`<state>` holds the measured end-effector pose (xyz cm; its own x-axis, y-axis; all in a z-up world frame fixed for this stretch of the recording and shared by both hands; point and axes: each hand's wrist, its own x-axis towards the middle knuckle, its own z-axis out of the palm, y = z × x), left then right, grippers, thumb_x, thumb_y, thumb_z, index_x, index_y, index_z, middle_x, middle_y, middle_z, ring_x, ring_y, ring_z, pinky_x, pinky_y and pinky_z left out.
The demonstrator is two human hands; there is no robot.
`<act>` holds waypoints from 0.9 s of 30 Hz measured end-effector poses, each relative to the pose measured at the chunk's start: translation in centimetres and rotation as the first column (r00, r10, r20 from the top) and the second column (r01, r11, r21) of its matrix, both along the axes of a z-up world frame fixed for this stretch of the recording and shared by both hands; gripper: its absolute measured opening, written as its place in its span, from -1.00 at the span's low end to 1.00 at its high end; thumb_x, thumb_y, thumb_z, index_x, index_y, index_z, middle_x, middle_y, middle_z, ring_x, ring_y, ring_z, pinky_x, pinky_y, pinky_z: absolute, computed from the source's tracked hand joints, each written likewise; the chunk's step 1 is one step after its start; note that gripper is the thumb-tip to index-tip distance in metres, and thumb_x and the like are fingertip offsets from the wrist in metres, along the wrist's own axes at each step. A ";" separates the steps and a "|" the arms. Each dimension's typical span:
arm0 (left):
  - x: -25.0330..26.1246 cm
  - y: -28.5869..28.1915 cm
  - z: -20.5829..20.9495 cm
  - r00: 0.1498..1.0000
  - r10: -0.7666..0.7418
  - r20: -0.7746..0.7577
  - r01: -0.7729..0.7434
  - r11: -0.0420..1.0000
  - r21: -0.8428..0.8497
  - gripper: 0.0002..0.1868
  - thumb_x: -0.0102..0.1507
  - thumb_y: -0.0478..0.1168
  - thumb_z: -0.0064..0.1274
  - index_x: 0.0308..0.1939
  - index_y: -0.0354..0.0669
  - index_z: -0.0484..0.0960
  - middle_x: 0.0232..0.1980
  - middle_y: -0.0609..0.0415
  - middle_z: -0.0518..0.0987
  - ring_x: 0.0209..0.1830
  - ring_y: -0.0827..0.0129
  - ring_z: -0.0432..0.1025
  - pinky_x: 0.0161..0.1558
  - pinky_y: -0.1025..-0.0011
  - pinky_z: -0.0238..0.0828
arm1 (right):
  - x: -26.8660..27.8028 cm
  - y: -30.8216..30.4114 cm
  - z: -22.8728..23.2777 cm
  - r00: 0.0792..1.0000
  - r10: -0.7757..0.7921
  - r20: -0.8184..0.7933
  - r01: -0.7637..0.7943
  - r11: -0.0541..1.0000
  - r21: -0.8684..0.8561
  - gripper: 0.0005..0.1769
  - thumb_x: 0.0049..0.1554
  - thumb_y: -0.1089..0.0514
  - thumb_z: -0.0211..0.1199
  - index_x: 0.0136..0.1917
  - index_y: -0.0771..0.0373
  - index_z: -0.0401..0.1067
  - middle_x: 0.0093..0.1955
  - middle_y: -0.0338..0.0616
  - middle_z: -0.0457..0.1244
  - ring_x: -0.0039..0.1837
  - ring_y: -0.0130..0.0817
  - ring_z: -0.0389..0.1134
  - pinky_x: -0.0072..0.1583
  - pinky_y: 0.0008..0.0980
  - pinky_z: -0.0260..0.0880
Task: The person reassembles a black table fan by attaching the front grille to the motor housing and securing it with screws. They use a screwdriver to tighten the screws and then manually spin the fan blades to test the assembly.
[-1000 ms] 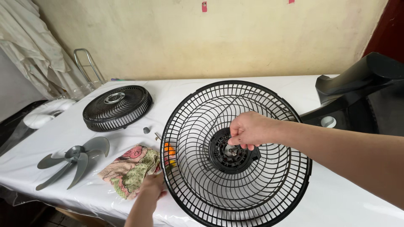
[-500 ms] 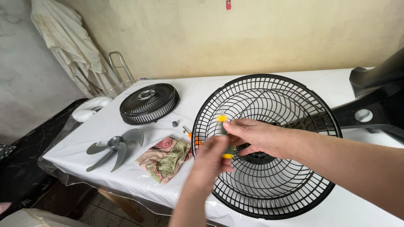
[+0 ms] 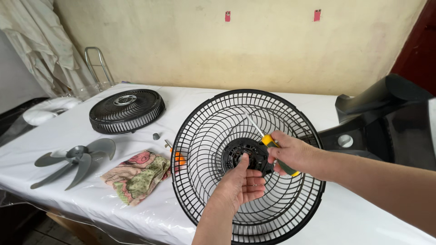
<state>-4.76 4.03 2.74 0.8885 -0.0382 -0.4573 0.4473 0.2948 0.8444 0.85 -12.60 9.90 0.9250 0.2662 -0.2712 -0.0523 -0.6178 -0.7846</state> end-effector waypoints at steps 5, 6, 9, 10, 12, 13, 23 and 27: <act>3.0 -1.6 -1.6 0.987 0.155 -0.043 -0.161 0.942 -0.293 -0.43 0.41 0.18 -0.13 -0.03 -0.35 0.56 -0.24 -0.08 0.63 -0.32 0.34 0.53 -0.28 0.42 0.68 | 1.2 -0.7 0.1 0.994 0.100 0.045 -0.086 0.969 -0.232 -0.70 0.18 0.17 0.18 0.18 0.20 0.29 -0.12 -0.14 0.32 -0.25 -0.37 0.42 -0.22 -0.29 0.47; 3.5 -1.6 -2.0 0.985 0.161 -0.062 -0.173 0.937 -0.304 -0.47 0.42 0.13 -0.14 -0.05 -0.35 0.56 -0.26 -0.07 0.63 -0.35 0.35 0.53 -0.31 0.44 0.66 | 1.5 -0.7 0.1 0.995 0.101 0.026 -0.092 0.966 -0.241 -0.69 0.17 0.17 0.20 0.18 0.22 0.29 -0.13 -0.12 0.32 -0.26 -0.37 0.42 -0.23 -0.28 0.46; 4.5 -1.4 -2.6 0.972 0.204 -0.119 -0.235 0.881 -0.410 -0.60 0.43 -0.02 -0.11 -0.11 -0.37 0.56 -0.31 -0.05 0.62 -0.46 0.41 0.50 -0.41 0.49 0.60 | 2.4 -0.3 0.5 0.986 0.163 0.034 -0.151 0.961 -0.233 -0.67 0.11 0.25 0.21 0.14 0.38 0.33 -0.14 -0.04 0.33 -0.30 -0.32 0.41 -0.25 -0.29 0.45; 4.7 -1.2 -2.9 0.963 0.227 -0.143 -0.268 0.831 -0.487 -0.66 0.43 -0.09 -0.08 -0.12 -0.38 0.56 -0.34 -0.04 0.62 -0.51 0.44 0.48 -0.46 0.51 0.58 | 2.7 -0.1 0.5 0.988 0.155 0.016 -0.144 0.949 -0.280 -0.68 0.18 0.13 0.18 0.16 0.32 0.32 -0.17 -0.01 0.28 -0.31 -0.31 0.36 -0.25 -0.29 0.43; 5.0 -1.2 -3.4 0.940 0.239 -0.245 -0.342 0.625 -0.701 -0.76 0.44 -0.23 -0.08 -0.14 -0.41 0.53 -0.37 -0.03 0.59 -0.55 0.43 0.47 -0.49 0.53 0.58 | 3.4 0.2 0.4 0.991 0.131 -0.023 -0.130 0.918 -0.374 -0.62 0.32 -0.11 0.14 0.19 0.22 0.31 -0.23 0.03 0.19 -0.34 -0.29 0.26 -0.26 -0.30 0.40; 5.3 -1.1 -3.4 0.924 0.216 -0.316 -0.382 0.449 -0.808 -0.81 0.45 -0.30 -0.12 -0.14 -0.42 0.50 -0.37 -0.03 0.58 -0.54 0.39 0.48 -0.48 0.53 0.59 | 3.6 0.2 0.1 0.984 0.176 -0.008 -0.166 0.910 -0.380 -0.67 0.33 -0.08 0.09 0.18 0.19 0.30 -0.27 0.02 0.18 -0.36 -0.28 0.25 -0.26 -0.31 0.38; 5.9 -0.2 -3.9 0.919 0.009 -0.394 -0.394 0.003 -0.919 -0.65 0.47 -0.21 -0.29 -0.17 -0.46 0.49 -0.61 0.18 0.29 -0.71 0.52 0.17 -0.71 0.63 0.15 | 5.9 1.3 -2.7 0.848 0.440 0.296 -0.249 0.823 -0.510 -0.74 0.28 -0.04 -0.02 0.11 0.13 0.31 -0.20 0.02 0.36 -0.14 -0.08 0.39 -0.07 -0.04 0.39; 6.6 -0.5 -4.8 0.915 -0.035 -0.401 -0.402 -0.075 -0.912 -0.54 0.45 -0.08 -0.34 -0.32 -0.37 0.50 -0.68 0.22 0.21 -0.74 0.55 0.07 -0.77 0.61 0.02 | 5.5 1.3 -1.9 0.812 0.489 0.319 -0.113 0.668 -0.736 -0.56 0.34 -0.21 -0.16 0.07 0.07 0.41 -0.03 -0.05 0.42 0.11 -0.01 0.43 0.15 0.03 0.41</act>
<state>1.87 3.55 -2.02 0.8279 -0.4838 -0.2837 0.2924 0.8039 -0.5178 6.34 -11.32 8.00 0.8761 0.4781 -0.0623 0.4771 -0.8783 -0.0305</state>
